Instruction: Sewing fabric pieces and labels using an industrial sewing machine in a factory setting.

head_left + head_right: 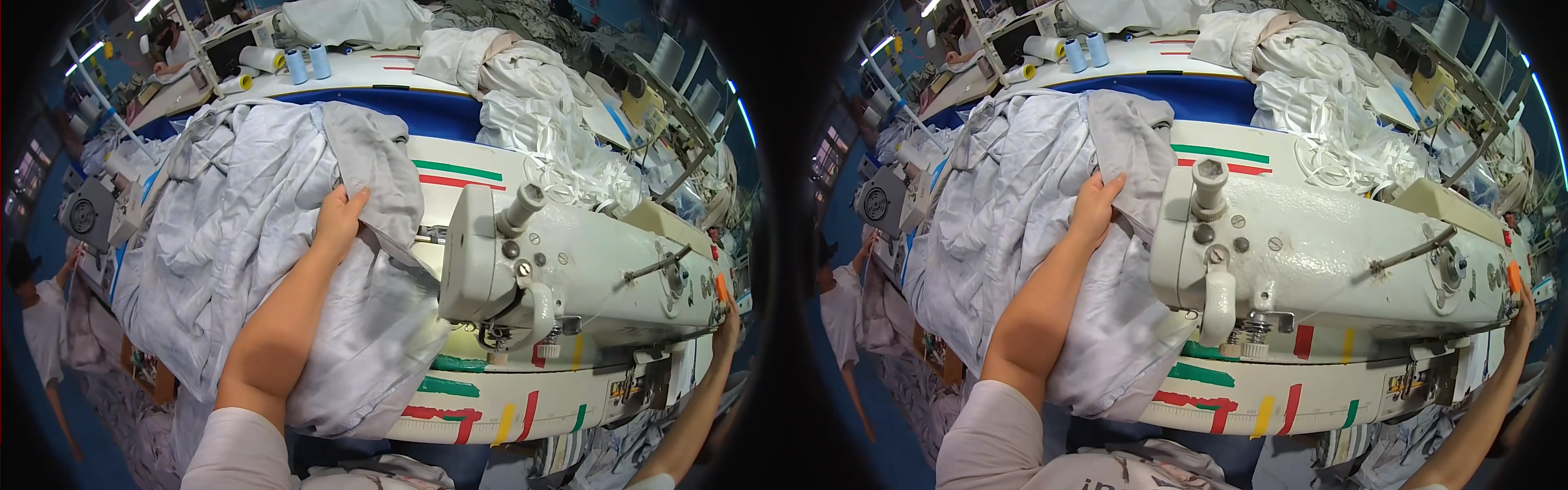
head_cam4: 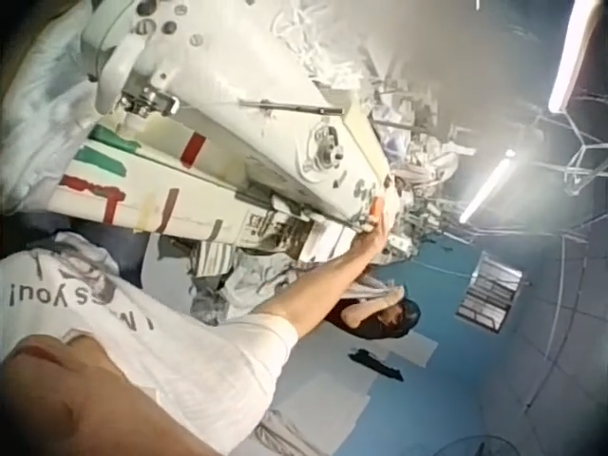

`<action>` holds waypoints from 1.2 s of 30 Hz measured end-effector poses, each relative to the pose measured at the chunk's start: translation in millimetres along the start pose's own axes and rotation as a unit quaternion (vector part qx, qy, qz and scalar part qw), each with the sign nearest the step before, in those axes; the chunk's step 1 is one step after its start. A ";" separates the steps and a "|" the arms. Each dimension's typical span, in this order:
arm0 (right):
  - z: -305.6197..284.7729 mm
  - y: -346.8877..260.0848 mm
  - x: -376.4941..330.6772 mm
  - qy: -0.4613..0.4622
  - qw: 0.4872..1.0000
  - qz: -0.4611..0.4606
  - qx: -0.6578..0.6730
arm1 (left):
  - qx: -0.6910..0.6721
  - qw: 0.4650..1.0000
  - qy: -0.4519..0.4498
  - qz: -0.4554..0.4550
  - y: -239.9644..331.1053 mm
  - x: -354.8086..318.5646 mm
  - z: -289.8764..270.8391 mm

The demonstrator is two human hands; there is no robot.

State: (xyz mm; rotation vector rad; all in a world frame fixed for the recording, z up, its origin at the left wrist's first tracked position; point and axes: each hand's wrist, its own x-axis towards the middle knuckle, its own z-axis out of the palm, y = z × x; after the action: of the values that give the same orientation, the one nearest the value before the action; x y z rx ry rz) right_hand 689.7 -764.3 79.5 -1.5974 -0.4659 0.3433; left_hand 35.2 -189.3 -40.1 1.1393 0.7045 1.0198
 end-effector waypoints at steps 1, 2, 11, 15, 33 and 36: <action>-27.2 -21.2 -16.0 -0.103 0.994 0.023 0.029 | -0.003 1.000 -0.006 -0.003 -2.1 -1.0 -4.4; -39.2 -35.0 -24.8 -0.208 0.975 0.052 0.061 | 0.000 1.000 -0.009 -0.005 -4.1 -2.8 -9.9; -2.1 57.6 -18.4 0.094 0.961 0.070 0.250 | 0.072 0.997 -0.011 -0.033 7.1 -7.5 -15.4; -27.8 35.8 -8.4 -0.339 0.888 0.133 0.280 | 0.058 0.998 -0.007 0.000 5.1 -3.2 -39.2; 83.9 105.6 -180.1 0.163 0.981 -0.055 -0.088 | 0.102 0.984 0.133 0.054 59.9 -88.3 -198.5; 180.5 90.2 -273.3 0.111 0.984 -0.038 -0.135 | 0.077 0.987 0.141 0.006 79.9 -102.6 -213.1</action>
State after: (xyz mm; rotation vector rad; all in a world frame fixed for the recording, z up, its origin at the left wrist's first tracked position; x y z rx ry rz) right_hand 372.6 -745.4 -40.7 -1.8504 -0.4116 0.0429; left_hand -214.2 -193.6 -31.0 1.1430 1.0170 1.1665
